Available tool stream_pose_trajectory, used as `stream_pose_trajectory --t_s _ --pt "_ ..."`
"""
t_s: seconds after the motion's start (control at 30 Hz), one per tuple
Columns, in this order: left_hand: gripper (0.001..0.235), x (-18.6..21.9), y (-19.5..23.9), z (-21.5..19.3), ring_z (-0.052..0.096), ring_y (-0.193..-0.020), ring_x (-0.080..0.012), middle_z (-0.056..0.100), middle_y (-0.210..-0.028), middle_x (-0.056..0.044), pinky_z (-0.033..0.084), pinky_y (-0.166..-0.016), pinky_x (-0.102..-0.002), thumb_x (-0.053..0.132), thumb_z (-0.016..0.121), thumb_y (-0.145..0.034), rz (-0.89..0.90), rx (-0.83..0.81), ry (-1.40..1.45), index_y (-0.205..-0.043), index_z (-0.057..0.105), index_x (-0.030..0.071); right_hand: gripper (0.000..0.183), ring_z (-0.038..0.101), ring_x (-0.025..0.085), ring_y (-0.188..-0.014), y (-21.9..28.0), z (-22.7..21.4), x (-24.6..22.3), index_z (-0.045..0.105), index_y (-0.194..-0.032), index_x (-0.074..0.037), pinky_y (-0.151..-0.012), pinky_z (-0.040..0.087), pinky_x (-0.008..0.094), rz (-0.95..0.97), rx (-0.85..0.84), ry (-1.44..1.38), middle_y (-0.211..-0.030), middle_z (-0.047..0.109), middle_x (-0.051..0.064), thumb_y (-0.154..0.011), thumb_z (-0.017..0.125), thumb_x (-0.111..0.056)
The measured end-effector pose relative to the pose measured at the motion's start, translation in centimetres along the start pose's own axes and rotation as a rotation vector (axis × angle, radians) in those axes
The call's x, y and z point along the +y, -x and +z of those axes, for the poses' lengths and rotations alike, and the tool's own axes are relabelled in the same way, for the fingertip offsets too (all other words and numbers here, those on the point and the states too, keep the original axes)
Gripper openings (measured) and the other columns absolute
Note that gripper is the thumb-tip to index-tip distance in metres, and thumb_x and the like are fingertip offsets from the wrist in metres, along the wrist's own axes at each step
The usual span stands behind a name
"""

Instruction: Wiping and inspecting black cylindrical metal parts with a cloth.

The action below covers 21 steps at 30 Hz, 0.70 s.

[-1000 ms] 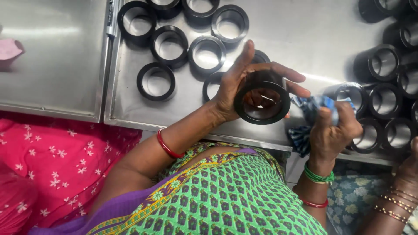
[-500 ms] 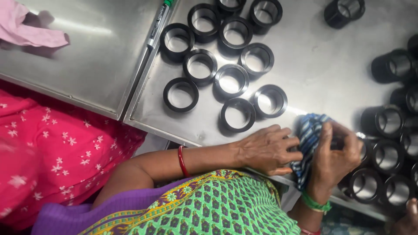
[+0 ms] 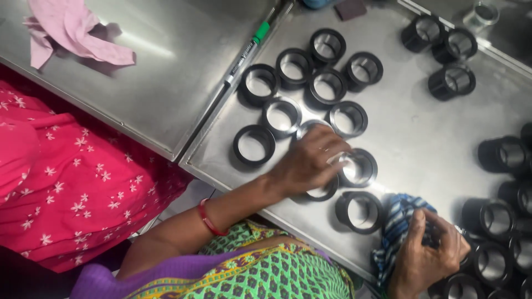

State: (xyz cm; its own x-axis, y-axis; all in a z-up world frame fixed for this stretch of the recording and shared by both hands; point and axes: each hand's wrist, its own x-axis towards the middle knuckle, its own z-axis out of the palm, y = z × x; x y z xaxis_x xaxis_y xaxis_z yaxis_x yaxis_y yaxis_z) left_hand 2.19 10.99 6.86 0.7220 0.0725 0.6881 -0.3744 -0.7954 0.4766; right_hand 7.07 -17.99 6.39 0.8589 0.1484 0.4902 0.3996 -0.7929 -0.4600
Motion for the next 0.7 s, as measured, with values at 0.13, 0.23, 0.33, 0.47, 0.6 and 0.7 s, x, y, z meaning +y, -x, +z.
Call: stream_pose_trajectory --t_s 0.13,0.23,0.33,0.47,0.6,0.7 --pt "0.025 -2.8 1.9 -4.8 0.059 -0.113 -0.0304 0.066 -0.110 -0.012 0.048 -0.104 -0.043 0.016 0.075 -0.092 -0.210 0.100 -0.042 -0.112 0.067 0.003 0.012 0.049 0.023 -0.132 -1.7 0.1 -2.4 0.072 -0.108 -0.001 -0.119 0.043 0.045 -0.224 -0.007 0.029 -0.110 0.073 0.011 -0.104 0.078 -0.011" --pt "0.027 -3.9 4.0 -6.5 0.059 -0.108 -0.0320 0.067 -0.103 -0.014 0.047 -0.100 -0.045 0.020 0.076 -0.090 -0.375 0.109 -0.142 -0.107 0.066 0.003 0.011 0.056 0.027 -0.129 -3.4 1.7 -2.4 0.072 -0.101 -0.002 -0.117 0.047 0.045 -0.428 -0.095 0.145 -0.107 0.073 0.015 -0.098 0.078 -0.011" --pt "0.035 -3.9 6.4 -7.5 0.060 -0.101 -0.0328 0.067 -0.098 -0.015 0.046 -0.097 -0.047 0.031 0.076 -0.092 -0.522 0.003 -0.231 -0.108 0.064 0.001 0.020 0.062 0.026 -0.115 -5.7 5.7 -0.1 0.070 -0.106 -0.004 -0.114 0.047 0.041 -0.460 -0.184 -0.136 -0.108 0.071 0.014 -0.104 0.079 -0.022" --pt "0.041 -3.1 8.7 -7.7 0.063 -0.100 -0.0313 0.067 -0.096 -0.014 0.039 -0.106 -0.056 0.041 0.073 -0.091 -0.478 -0.133 -0.314 -0.103 0.064 0.003 0.032 0.073 0.030 -0.090 -8.8 15.0 6.3 0.073 -0.105 0.001 -0.092 0.058 0.043 -0.291 -0.445 -0.207 -0.091 0.074 0.019 -0.100 0.075 -0.031" --pt "0.040 -3.5 9.5 -5.8 0.065 -0.099 -0.0289 0.065 -0.093 -0.012 0.029 -0.114 -0.062 0.041 0.071 -0.085 -0.427 -0.234 -0.312 -0.099 0.065 0.004 0.057 0.072 0.028 -0.089 -8.2 27.9 19.5 0.070 -0.099 0.012 -0.093 0.056 0.041 -0.253 -0.573 -0.654 -0.085 0.073 0.022 -0.100 0.071 -0.045" --pt "0.029 -3.3 9.7 -6.0 0.065 -0.100 -0.0266 0.063 -0.090 -0.010 0.025 -0.121 -0.063 0.033 0.067 -0.096 -0.445 -0.297 -0.322 -0.099 0.064 0.004 0.056 0.073 0.029 -0.087 -9.1 28.6 18.0 0.069 -0.103 0.012 -0.091 0.057 0.042 -0.217 -0.614 -0.624 -0.085 0.073 0.022 -0.099 0.071 -0.044"
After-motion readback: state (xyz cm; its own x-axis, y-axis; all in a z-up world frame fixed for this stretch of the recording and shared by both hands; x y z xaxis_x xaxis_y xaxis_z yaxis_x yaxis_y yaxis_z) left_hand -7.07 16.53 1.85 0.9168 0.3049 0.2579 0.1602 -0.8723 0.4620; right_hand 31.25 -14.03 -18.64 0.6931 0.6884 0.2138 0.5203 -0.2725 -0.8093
